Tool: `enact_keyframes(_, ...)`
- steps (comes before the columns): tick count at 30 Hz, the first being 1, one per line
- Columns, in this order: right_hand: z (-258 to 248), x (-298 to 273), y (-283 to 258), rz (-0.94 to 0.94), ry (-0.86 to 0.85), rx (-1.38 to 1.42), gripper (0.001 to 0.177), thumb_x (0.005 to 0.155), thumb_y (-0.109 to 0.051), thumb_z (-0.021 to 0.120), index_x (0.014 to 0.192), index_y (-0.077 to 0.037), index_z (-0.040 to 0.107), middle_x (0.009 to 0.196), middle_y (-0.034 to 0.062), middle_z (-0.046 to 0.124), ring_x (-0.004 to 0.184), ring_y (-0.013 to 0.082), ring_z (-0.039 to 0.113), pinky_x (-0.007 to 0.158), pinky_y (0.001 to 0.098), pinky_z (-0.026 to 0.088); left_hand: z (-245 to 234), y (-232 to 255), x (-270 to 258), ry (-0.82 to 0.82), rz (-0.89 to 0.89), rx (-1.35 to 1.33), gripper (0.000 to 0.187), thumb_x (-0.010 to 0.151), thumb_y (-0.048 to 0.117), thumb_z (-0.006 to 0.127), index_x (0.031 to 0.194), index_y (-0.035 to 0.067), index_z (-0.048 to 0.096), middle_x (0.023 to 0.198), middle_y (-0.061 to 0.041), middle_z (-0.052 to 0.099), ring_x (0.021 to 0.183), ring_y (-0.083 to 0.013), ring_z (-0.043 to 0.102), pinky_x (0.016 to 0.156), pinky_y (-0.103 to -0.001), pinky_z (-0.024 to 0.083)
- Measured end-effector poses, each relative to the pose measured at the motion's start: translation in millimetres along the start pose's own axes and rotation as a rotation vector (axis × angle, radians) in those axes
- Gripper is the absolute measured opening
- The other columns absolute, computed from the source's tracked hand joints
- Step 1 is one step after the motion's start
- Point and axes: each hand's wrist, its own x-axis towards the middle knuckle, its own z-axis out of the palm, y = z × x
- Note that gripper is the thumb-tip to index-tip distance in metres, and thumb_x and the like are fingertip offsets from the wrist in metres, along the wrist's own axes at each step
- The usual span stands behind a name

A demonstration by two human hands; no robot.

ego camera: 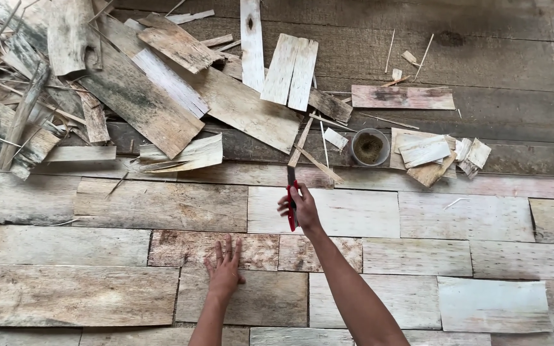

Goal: The person uses a red utility knife to scrape the surface of a wooden plank placed on a workbench. They repeatedly scrape the plank, flip it over, and continue scraping the other side. The person then picks up a small container and places it on the workbench.

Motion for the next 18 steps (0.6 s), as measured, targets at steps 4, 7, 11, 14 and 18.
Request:
enact_keyframes(4, -6.3, 10.1, 6.5, -0.008, -0.030, 0.119, 0.014, 0.101, -0.019, 0.045, 0.098, -0.007, 0.051, 0.070, 0.0137, 0.059, 0.051, 0.0274, 0.059, 0.053, 0.0376, 0.050, 0.6, -0.8, -0.2, 0.004, 0.006, -0.005, 0.118, 0.090, 0.006, 0.070, 0.160, 0.031, -0.022, 0.163, 0.004, -0.038, 0.148, -0.0296, -0.036, 0.116, -0.073, -0.009)
enact_keyframes(7, -0.6, 4.8, -7.3, 0.032, -0.007, 0.090, 0.036, 0.106, -0.040, 0.048, 0.087, -0.009, 0.053, 0.063, 0.0083, 0.052, 0.049, 0.0215, 0.055, 0.046, 0.0364, 0.053, -1.9, 0.8, -1.9, 0.006, 0.005, -0.023, 0.117, 0.090, 0.004, 0.069, 0.160, 0.031, -0.021, 0.163, 0.005, -0.038, 0.147, -0.0286, -0.037, 0.116, -0.072, -0.010)
enact_keyframes(11, 8.1, -6.2, -23.8, 0.073, 0.024, 0.018, 0.049, 0.104, -0.047, 0.046, 0.076, -0.008, 0.053, 0.055, 0.0049, 0.047, 0.041, 0.0183, 0.044, 0.040, 0.0346, 0.046, 5.1, -3.6, 4.5, -0.003, 0.009, -0.013, 0.122, 0.089, 0.008, 0.074, 0.161, 0.030, -0.021, 0.164, 0.004, -0.038, 0.149, -0.0308, -0.037, 0.115, -0.074, -0.008)
enact_keyframes(14, 9.8, -6.7, -23.1, 0.119, 0.083, -0.047, 0.051, 0.102, -0.049, 0.047, 0.074, -0.008, 0.052, 0.052, 0.0071, 0.046, 0.043, 0.0191, 0.045, 0.041, 0.0325, 0.044, 7.1, -4.8, 6.0, -0.005, 0.008, 0.019, 0.122, 0.090, 0.012, 0.074, 0.160, 0.029, -0.024, 0.162, 0.003, -0.040, 0.147, -0.0314, -0.039, 0.115, -0.075, -0.007)
enact_keyframes(18, 13.0, -8.9, -25.6, 0.121, 0.117, -0.131, 0.055, 0.099, -0.052, 0.052, 0.065, -0.009, 0.047, 0.044, 0.0055, 0.040, 0.035, 0.0162, 0.038, 0.037, 0.0287, 0.036, 9.6, -6.5, 5.5, 0.014, 0.013, 0.001, 0.123, 0.087, 0.008, 0.075, 0.161, 0.030, -0.021, 0.164, 0.004, -0.038, 0.149, -0.0307, -0.037, 0.115, -0.074, -0.007)
